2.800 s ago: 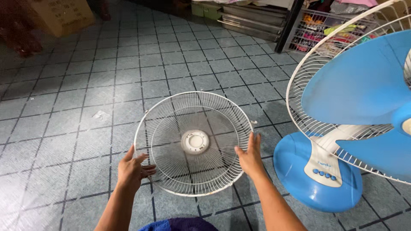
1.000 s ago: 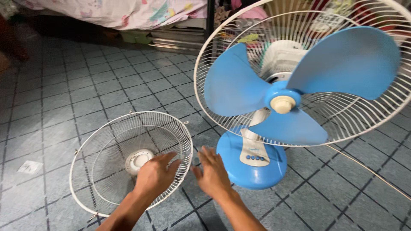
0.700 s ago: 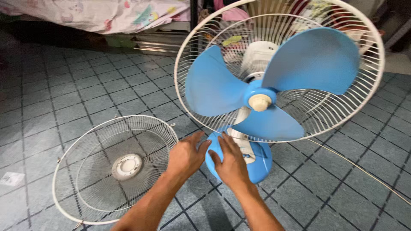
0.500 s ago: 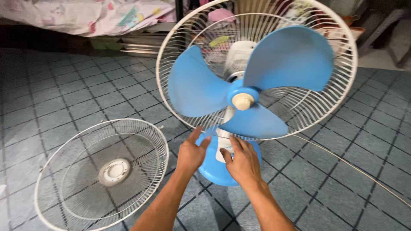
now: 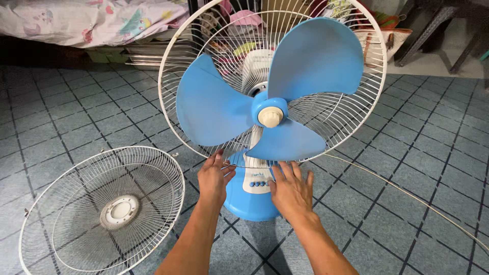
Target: The person disassembles a blue pedestal fan by removing the front grille, unscrewing the central hub cap, and detaching the fan blades. The parts are placed on the floor next to the fan base.
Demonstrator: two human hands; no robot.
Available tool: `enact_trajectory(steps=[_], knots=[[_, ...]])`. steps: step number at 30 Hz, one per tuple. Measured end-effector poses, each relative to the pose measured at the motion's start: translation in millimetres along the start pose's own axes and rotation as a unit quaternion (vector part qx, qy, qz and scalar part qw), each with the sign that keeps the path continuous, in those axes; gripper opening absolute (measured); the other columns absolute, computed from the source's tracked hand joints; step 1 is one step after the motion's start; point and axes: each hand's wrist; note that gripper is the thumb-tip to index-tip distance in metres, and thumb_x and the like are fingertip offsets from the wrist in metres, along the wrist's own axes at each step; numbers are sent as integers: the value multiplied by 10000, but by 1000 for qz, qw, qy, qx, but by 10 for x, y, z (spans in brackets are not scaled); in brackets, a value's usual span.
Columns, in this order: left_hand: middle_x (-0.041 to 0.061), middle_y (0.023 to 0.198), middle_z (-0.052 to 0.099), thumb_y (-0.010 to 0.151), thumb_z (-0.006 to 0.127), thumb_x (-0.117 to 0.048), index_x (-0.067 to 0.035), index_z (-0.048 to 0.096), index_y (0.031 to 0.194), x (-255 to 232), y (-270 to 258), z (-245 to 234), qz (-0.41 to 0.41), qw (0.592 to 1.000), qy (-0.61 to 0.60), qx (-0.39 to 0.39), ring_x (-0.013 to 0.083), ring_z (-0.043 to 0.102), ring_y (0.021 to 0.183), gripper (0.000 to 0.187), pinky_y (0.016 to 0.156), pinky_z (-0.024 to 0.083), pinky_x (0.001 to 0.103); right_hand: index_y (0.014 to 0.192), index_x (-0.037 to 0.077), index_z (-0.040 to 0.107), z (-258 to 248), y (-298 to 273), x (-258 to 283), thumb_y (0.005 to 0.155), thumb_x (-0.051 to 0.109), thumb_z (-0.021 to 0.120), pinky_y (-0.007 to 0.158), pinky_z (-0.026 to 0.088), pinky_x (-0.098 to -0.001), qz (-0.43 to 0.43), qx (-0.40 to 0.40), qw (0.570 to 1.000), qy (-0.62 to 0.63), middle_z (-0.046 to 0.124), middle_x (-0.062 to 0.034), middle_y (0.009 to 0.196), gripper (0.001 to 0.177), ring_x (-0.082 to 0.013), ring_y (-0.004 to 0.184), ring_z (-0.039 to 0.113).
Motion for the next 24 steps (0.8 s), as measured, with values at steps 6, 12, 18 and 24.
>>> enact_trajectory(steps=[6, 12, 18, 24], knots=[[105, 902, 625, 1030, 513, -238, -7, 609, 1369, -126, -141, 5, 11, 1000, 8, -6, 248, 688, 796, 422, 753, 594, 400, 1251, 105, 672, -98, -94, -84, 890, 292, 663, 1047, 345, -615, -59, -29, 998, 26, 601, -46, 1370, 407, -326, 1334, 454], [108, 900, 632, 1025, 531, -220, 9, 610, 1359, -158, -281, -30, 16, 1000, 6, -11, 253, 694, 803, 412, 756, 594, 397, 1159, 44, 710, -86, -178, -102, 861, 240, 703, 1038, 409, -522, -91, -86, 990, 67, 662, -85, 1244, 357, -359, 1249, 510], [135, 884, 657, 1018, 522, -216, 40, 619, 1337, -156, -426, -146, 17, 1000, 7, -22, 256, 714, 776, 420, 724, 606, 389, 1113, 31, 722, -145, -333, -41, 842, 237, 720, 997, 447, -490, -93, -88, 988, 90, 675, -87, 1181, 341, -370, 1157, 536], [132, 902, 658, 1019, 540, -212, 53, 634, 1329, -139, -621, -213, 21, 999, -1, -43, 244, 690, 765, 419, 720, 595, 385, 1047, 27, 732, -245, -447, 37, 817, 245, 740, 964, 467, -479, -84, -80, 988, 99, 675, -84, 1136, 317, -362, 1138, 536]])
Point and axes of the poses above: each hand's wrist, its own y-axis towards the middle knuckle, its own z-axis out of the palm, x = y × z
